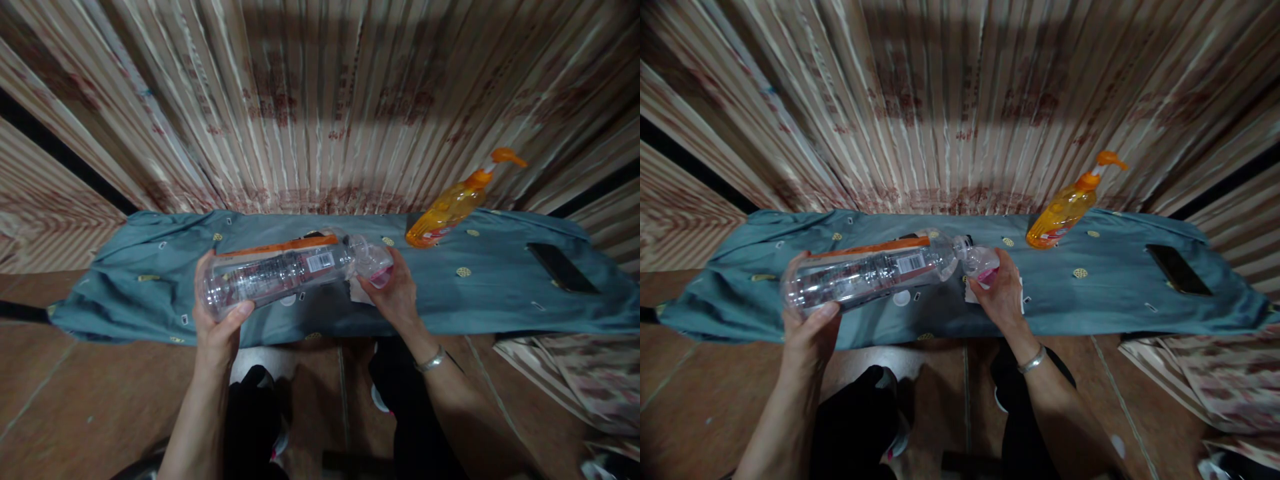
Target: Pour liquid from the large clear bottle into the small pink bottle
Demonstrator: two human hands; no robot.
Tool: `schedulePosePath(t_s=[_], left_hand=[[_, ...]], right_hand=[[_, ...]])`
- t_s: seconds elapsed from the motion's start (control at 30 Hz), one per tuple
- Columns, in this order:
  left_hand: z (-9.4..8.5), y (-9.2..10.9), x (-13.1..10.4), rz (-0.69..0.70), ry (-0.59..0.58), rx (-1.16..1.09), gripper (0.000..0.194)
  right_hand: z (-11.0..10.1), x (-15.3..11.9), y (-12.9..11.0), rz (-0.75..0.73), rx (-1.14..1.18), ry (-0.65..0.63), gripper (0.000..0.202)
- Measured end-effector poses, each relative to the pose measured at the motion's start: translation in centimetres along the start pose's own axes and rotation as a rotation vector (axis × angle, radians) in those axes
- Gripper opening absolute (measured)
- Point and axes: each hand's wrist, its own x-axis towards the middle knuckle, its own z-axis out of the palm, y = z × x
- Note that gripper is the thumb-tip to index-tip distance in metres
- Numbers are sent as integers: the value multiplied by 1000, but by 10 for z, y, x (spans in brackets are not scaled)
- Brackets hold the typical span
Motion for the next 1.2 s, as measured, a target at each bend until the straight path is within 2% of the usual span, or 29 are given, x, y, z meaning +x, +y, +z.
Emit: schedulePosePath(t_s=[0.23, 0.77, 1.03, 1.2], left_hand=[[1, 1, 0, -30, 17, -21, 99], [-1, -1, -1, -1, 10, -1, 95], [1, 2, 0, -28, 36, -78, 93], [1, -1, 1, 1, -3, -14, 93]], right_hand=[[0, 2, 1, 14, -4, -18, 85], [-1, 0, 0, 6, -6, -7, 83], [-2, 1, -1, 18, -7, -15, 84], [-3, 1, -2, 8, -13, -18, 81]])
